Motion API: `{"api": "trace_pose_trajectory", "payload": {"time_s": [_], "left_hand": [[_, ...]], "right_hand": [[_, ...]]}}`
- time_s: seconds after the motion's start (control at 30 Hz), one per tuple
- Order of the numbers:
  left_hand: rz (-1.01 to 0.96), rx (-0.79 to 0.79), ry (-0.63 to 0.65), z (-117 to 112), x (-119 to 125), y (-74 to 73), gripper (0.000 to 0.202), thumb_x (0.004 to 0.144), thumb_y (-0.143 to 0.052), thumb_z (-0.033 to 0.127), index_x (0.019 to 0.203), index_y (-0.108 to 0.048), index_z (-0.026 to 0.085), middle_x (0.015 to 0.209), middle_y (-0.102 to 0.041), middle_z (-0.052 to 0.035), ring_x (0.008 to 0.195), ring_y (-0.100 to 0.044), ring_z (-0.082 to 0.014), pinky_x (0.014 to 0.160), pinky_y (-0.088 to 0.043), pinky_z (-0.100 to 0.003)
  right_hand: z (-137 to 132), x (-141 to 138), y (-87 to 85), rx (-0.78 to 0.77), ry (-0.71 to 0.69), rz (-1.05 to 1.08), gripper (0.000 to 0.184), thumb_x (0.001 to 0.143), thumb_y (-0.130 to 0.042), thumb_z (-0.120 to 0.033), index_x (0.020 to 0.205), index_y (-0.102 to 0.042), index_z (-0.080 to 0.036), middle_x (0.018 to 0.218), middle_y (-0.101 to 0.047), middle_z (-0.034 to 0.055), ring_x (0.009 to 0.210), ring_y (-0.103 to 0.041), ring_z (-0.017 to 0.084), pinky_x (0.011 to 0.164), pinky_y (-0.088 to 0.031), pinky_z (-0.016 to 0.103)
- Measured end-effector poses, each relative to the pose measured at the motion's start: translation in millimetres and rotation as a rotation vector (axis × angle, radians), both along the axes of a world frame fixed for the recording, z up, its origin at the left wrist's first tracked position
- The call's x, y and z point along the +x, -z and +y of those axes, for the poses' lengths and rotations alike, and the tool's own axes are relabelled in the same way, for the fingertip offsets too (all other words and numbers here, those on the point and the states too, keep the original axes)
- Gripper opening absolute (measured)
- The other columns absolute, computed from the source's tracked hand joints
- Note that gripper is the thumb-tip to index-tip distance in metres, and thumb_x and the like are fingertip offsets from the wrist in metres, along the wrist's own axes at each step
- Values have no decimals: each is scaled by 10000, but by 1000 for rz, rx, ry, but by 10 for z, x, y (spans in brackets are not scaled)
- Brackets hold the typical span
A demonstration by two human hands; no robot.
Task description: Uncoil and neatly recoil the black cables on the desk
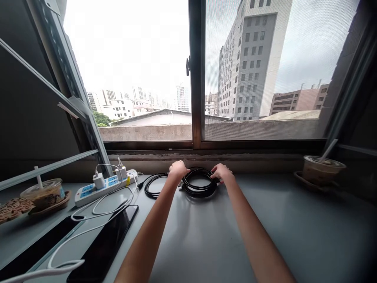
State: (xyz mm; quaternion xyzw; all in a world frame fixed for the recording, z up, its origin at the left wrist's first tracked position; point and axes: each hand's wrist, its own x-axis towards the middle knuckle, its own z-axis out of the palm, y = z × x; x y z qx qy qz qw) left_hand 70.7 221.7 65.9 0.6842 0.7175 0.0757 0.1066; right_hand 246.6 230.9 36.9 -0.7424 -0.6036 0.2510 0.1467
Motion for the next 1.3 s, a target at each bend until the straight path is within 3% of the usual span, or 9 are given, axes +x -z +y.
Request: {"api": "trace_pose_trajectory", "payload": {"time_s": [0.1,0.2,0.33,0.43,0.7,0.8,0.97,1.13,1.3], "left_hand": [[23,-37,46,9,70,122,851,675,-619,597,1376,-371,183,1440,-355,-178,1310,-326,-361,988,-358,-402],[34,-115,38,55,143,319,1016,586,-692,615,1401,-331,127,1419,-359,-230,1295,-335,-394,1004,-340,-445],[39,-80,-14,171,123,486,547,830,-548,453,1272,-474,140,1290,-509,-160,1149,-511,-278,939,-415,-469],[41,-15,-37,255,40,538,349,869,-530,335,1173,-533,165,1198,-547,-93,1051,-551,-219,873,-467,-444],[-2,177,-61,364,-41,683,359,846,-558,303,1172,-521,155,1235,-519,-104,1091,-524,-231,880,-456,-428],[-32,214,-39,370,-29,671,327,820,-544,188,1144,-518,154,1135,-594,-97,1039,-568,-214,835,-468,-345],[-28,252,-9,338,3,598,541,746,-549,114,1265,-432,211,1068,-638,-98,1009,-599,-235,802,-455,-319],[17,296,58,330,49,682,283,820,-511,209,1089,-600,210,1185,-562,-102,1104,-533,-230,869,-428,-314],[39,327,53,338,94,814,247,843,-512,283,1038,-640,200,1172,-547,-111,1098,-515,-230,860,-431,-307]], "right_hand": [[21,12,6,-6,1,-12,255,875,-551,-286,1080,-571,-136,1056,-594,67,885,-596,153,751,-524,336],[42,-1,35,0,-1,-41,263,875,-550,-292,1087,-569,-137,1080,-587,71,913,-591,163,774,-517,353],[73,-30,78,40,6,-94,266,874,-550,-302,1087,-573,-146,1107,-580,75,967,-578,178,820,-500,377],[98,-43,105,65,4,-113,258,874,-548,-303,1082,-578,-153,1118,-578,75,990,-571,182,841,-490,383],[176,-72,270,145,-42,-91,291,879,-540,-300,1136,-554,-164,1168,-553,83,1018,-560,192,855,-485,396],[194,-69,291,172,-54,-84,280,881,-536,-302,1126,-560,-166,1158,-559,80,1019,-559,191,859,-482,395],[191,-78,257,203,-66,-80,268,886,-528,-307,1116,-567,-174,1147,-566,77,1013,-561,186,867,-477,392],[192,-73,243,221,-60,-90,264,884,-532,-306,1103,-572,-166,1140,-571,77,1011,-563,185,870,-475,398],[162,-31,213,208,-68,-83,245,880,-539,-309,1065,-589,-156,1106,-589,72,995,-572,180,866,-476,393]]}}
